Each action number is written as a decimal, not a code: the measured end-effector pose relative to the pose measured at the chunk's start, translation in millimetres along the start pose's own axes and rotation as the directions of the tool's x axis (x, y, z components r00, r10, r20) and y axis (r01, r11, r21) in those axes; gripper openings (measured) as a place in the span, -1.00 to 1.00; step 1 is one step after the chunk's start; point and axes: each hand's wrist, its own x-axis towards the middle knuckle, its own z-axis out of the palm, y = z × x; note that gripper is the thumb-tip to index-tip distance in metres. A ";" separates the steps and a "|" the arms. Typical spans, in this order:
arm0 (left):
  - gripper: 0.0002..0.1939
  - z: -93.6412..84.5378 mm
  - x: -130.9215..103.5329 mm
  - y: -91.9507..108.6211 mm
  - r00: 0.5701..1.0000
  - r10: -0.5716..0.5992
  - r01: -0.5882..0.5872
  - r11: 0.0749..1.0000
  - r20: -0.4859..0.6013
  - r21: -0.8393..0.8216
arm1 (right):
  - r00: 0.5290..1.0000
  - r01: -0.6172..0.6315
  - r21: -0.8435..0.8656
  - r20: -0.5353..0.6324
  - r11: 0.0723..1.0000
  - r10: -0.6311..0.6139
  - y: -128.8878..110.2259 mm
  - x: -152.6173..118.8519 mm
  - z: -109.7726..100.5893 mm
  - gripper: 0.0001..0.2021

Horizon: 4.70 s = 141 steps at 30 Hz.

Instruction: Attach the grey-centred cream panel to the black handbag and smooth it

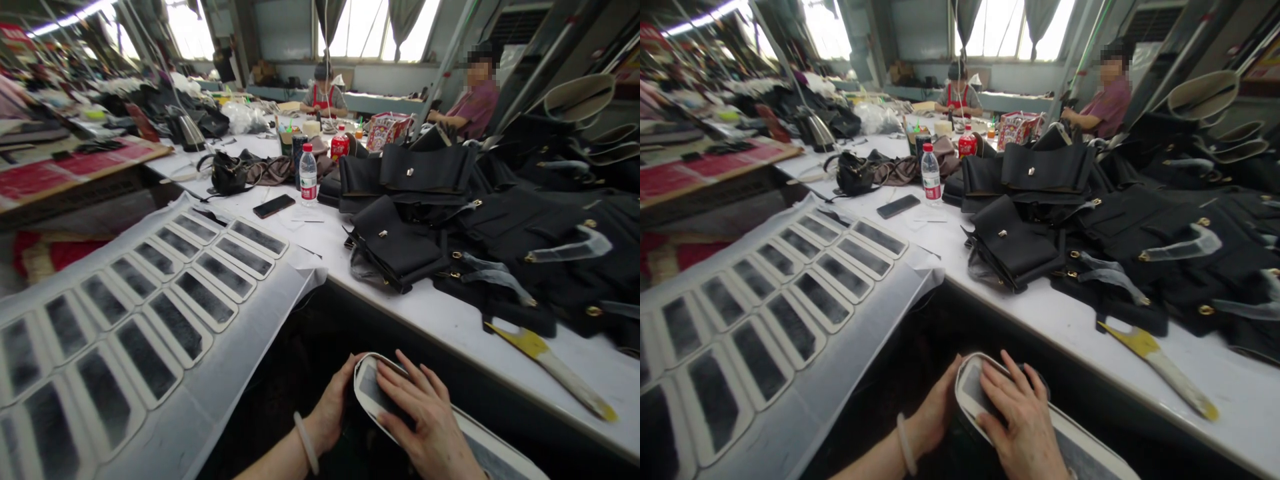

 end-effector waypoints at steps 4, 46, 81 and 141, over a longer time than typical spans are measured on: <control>-0.45 -1.7 -0.1 0.1 1.000 0.019 -0.019 1.000 -0.021 0.004 | 0.992 -0.075 0.113 0.111 0.991 0.062 -5.1 4.0 -2.3 -0.51; -0.55 10.7 -8.8 39.3 0.989 -0.107 0.053 0.905 0.104 0.423 | 0.966 -0.253 0.244 0.013 0.936 0.258 -22.4 1.2 -3.1 -0.40; -0.49 27.4 -9.4 77.8 0.979 -0.200 0.085 0.545 0.031 0.834 | 0.958 -0.286 0.327 0.106 0.901 0.266 -29.3 7.4 -10.5 -0.36; -0.52 136.3 16.9 -37.2 0.437 -0.539 -0.859 -0.487 0.720 0.157 | 0.782 0.383 0.340 0.375 -0.859 0.497 53.4 -92.5 90.2 -0.53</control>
